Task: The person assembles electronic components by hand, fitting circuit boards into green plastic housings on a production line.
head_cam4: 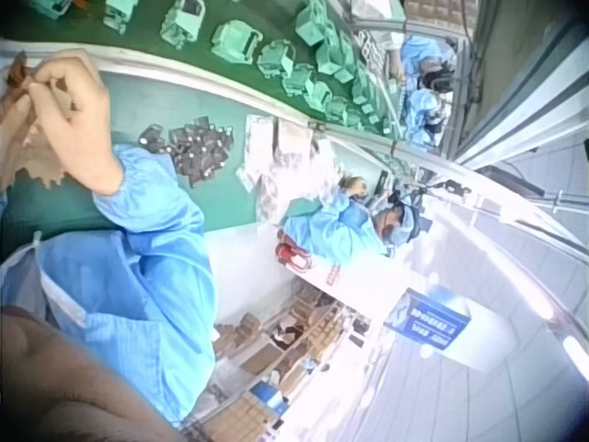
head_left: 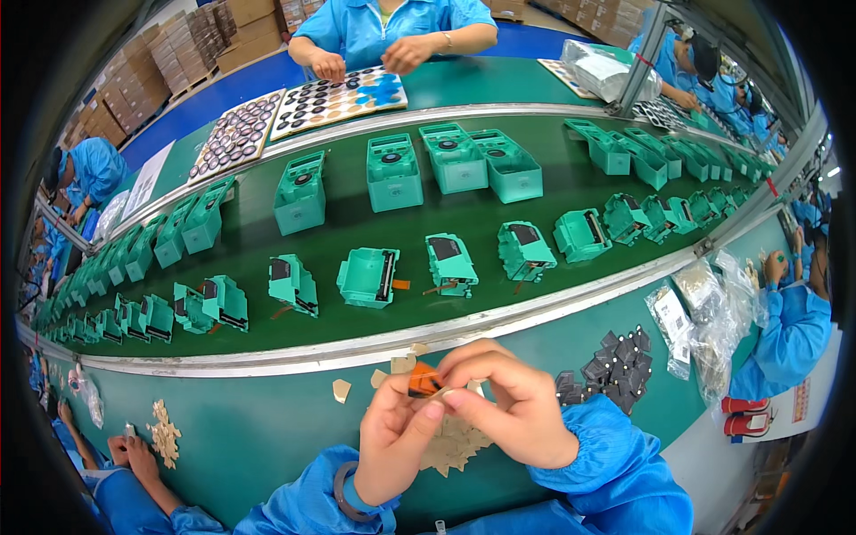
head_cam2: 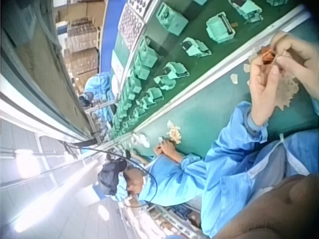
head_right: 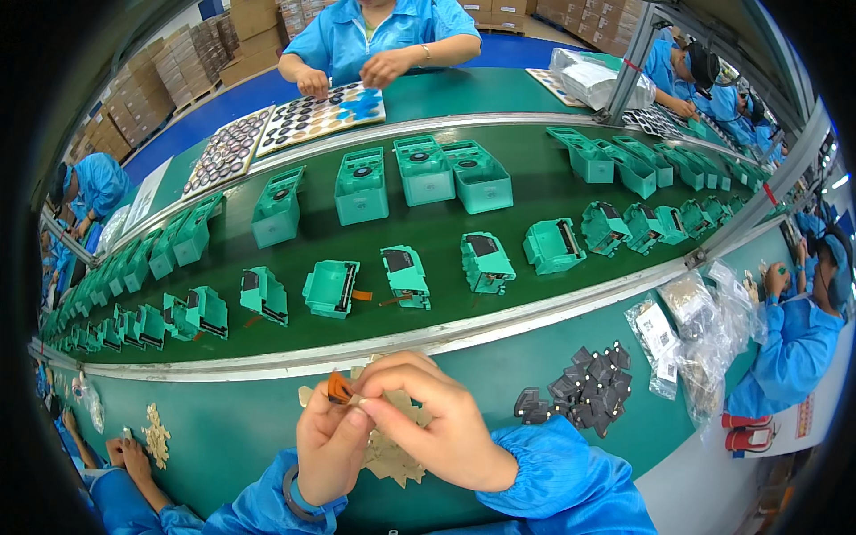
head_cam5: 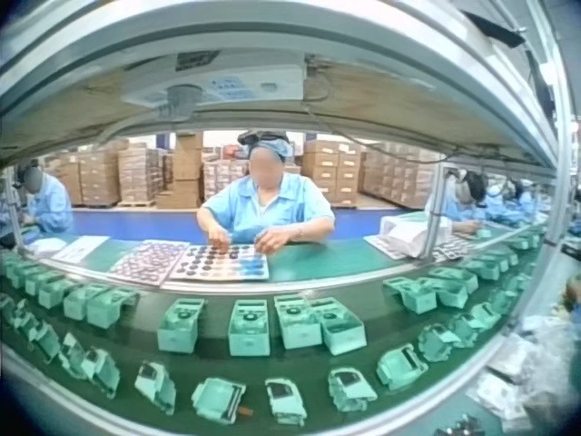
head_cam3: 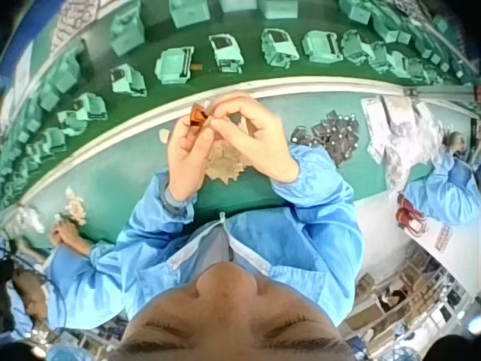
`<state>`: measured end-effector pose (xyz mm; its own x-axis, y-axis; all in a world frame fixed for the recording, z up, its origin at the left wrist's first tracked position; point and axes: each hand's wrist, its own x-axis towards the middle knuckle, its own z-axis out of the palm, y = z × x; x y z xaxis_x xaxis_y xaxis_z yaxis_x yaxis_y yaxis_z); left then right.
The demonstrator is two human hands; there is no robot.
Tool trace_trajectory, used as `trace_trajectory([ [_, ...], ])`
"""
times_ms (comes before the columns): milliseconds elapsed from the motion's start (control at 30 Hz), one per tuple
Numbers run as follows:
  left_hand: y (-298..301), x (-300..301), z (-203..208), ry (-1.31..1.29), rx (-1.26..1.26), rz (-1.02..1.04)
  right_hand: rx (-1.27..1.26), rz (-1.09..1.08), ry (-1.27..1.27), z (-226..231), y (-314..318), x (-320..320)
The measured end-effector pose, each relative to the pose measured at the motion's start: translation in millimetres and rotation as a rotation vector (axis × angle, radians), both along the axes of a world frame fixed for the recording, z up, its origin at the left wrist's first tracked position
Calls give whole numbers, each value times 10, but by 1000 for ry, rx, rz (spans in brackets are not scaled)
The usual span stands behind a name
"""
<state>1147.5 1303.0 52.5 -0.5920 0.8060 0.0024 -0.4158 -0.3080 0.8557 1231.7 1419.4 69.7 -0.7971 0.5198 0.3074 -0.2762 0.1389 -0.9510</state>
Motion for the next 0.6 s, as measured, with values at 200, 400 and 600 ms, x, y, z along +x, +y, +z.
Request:
trace_trajectory([
  [200, 31, -227, 148, 469, -15, 61, 486, 1, -131, 245, 281, 153],
  [400, -6, -294, 173, 849, -122, -14, 571, 4, -116, 194, 289, 170],
  [600, 18, -236, 164, 873, -184, 33, 660, -197, -152, 200, 233, 222],
])
